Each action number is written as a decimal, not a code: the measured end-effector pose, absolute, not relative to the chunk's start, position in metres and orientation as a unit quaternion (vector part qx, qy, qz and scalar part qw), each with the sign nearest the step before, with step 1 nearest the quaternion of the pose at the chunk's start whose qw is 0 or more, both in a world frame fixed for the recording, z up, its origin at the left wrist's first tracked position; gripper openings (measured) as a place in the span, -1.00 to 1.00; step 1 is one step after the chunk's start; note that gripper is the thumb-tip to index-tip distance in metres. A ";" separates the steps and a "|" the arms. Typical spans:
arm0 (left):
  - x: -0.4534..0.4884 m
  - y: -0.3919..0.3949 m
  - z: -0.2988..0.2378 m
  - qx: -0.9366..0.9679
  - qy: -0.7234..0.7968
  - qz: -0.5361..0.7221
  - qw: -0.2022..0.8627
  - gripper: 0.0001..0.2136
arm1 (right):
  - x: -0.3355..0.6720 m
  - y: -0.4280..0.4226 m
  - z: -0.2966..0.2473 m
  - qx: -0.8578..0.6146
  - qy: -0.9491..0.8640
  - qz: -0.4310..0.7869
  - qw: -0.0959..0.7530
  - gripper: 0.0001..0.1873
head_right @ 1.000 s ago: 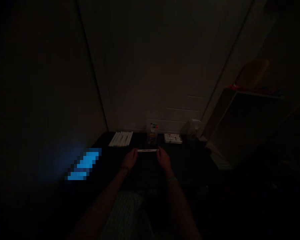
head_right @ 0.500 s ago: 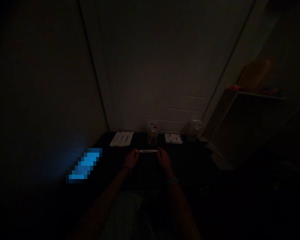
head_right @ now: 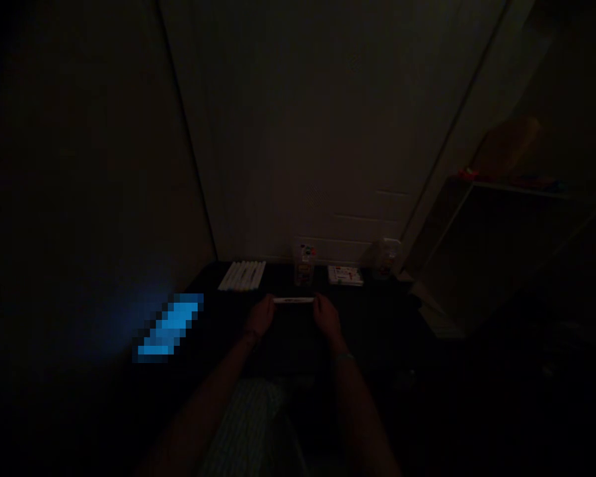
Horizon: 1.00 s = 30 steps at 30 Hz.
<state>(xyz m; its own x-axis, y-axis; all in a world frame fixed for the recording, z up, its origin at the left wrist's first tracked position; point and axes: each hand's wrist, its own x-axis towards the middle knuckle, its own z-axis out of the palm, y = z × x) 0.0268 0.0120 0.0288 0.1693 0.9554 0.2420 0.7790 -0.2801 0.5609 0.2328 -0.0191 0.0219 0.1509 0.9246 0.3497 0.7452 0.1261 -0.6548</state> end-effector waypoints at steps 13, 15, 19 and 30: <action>0.027 0.012 0.027 0.753 0.567 0.303 0.142 -0.75 | 0.233 -0.018 0.021 -0.651 -0.638 0.115 0.396 -0.58; 0.027 0.012 0.027 0.752 0.571 0.297 0.142 -0.75 | 0.233 -0.018 0.021 -0.646 -0.640 0.115 0.400 -0.59; 0.027 0.012 0.027 0.749 0.579 0.287 0.146 -0.77 | 0.234 -0.018 0.021 -0.648 -0.635 0.123 0.401 -0.61; 0.026 0.009 0.029 0.755 0.565 0.298 0.151 -0.75 | 0.230 -0.022 0.025 -0.652 -0.635 0.124 0.395 -0.56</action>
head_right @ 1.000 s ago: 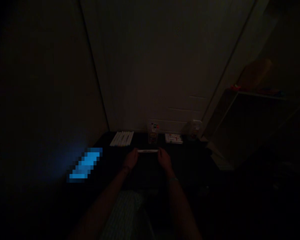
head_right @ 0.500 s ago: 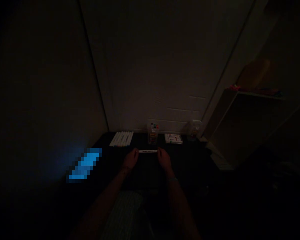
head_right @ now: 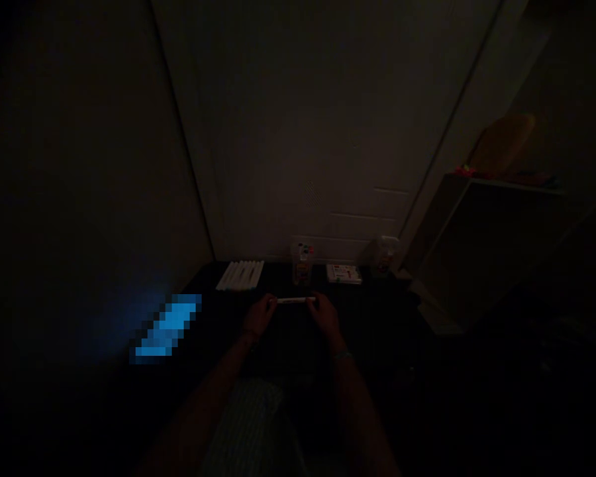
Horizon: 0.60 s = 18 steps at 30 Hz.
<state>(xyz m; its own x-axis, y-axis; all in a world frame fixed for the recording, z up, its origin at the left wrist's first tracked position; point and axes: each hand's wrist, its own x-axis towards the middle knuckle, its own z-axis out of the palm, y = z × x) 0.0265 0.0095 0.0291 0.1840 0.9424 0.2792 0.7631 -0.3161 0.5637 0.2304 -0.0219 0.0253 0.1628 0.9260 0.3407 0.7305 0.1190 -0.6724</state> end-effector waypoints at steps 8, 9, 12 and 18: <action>0.027 0.012 0.026 0.772 0.552 0.292 0.116 -0.73 | 0.229 -0.023 0.026 -0.642 -0.646 0.104 0.400 -0.60; 0.027 0.012 0.025 0.773 0.553 0.290 0.110 -0.73 | 0.230 -0.023 0.026 -0.642 -0.647 0.105 0.399 -0.61; 0.027 0.013 0.024 0.776 0.555 0.283 0.099 -0.72 | 0.230 -0.022 0.026 -0.638 -0.651 0.105 0.397 -0.63; 0.026 0.014 0.022 0.785 0.553 0.265 0.084 -0.72 | 0.230 -0.021 0.024 -0.641 -0.656 0.088 0.390 -0.64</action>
